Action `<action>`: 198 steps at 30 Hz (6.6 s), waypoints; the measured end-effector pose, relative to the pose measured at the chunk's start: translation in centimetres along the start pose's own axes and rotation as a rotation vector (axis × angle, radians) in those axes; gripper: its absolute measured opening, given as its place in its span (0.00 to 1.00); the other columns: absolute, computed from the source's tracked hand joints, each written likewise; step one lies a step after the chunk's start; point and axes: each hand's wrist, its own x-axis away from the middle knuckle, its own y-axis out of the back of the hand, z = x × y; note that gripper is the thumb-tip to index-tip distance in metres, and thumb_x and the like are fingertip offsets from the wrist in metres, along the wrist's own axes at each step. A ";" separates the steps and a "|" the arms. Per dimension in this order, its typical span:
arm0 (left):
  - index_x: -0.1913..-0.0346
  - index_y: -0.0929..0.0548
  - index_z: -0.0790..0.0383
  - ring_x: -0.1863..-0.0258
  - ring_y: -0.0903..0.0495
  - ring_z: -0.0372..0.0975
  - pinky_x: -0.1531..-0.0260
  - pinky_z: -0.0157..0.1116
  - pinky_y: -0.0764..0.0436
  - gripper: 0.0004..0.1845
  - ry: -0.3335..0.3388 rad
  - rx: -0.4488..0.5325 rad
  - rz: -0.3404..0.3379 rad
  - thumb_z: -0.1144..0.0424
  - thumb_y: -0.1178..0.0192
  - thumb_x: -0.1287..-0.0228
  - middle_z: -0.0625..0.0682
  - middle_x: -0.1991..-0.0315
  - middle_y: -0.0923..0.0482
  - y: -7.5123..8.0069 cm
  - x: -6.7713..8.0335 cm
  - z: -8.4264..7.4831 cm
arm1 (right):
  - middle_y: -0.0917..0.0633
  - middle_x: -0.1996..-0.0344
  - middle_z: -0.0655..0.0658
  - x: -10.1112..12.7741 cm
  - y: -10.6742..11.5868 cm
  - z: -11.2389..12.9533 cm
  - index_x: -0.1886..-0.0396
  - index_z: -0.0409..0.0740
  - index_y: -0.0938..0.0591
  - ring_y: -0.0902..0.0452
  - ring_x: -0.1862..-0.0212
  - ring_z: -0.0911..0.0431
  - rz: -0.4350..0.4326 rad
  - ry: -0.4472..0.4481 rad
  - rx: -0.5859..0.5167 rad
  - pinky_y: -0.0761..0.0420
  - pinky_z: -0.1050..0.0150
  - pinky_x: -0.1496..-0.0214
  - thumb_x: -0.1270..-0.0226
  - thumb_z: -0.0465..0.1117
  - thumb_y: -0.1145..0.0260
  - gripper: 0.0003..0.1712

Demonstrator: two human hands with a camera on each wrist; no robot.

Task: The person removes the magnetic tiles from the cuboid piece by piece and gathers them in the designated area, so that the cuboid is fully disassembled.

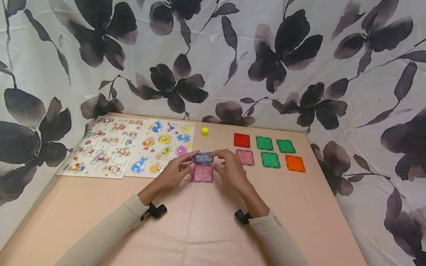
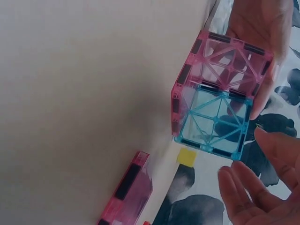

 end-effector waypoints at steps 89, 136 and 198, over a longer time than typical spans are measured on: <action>0.24 0.37 0.43 0.37 0.24 0.43 0.40 0.43 0.20 0.28 0.016 -0.076 0.007 0.57 0.47 0.24 0.55 0.31 0.28 0.2 0.4 0.3 | 0.14 0.57 0.57 11.1 11.2 -13.1 0.42 0.37 0.17 0.12 0.59 0.61 -0.224 -0.556 -0.316 0.15 0.71 0.54 0.34 0.41 0.30 0.22; 0.29 0.29 0.51 0.31 0.31 0.44 0.30 0.48 0.30 0.29 -0.049 -0.492 0.046 0.55 0.37 0.32 0.48 0.33 0.26 2.2 0.2 -2.1 | 0.20 0.37 0.49 0.7 -2.1 -1.6 0.39 0.58 0.18 0.28 0.33 0.46 0.220 -0.105 0.081 0.25 0.43 0.33 0.51 0.43 0.18 0.36; 0.43 0.21 0.54 0.52 0.35 0.43 0.52 0.41 0.32 0.42 -0.190 -0.897 0.074 0.33 0.25 0.59 0.50 0.53 0.27 -1.0 -2.1 -2.4 | 0.23 0.35 0.40 6.2 10.1 -11.1 0.35 0.51 0.21 0.34 0.31 0.37 0.055 -0.083 0.281 0.33 0.29 0.35 0.50 0.48 0.19 0.40</action>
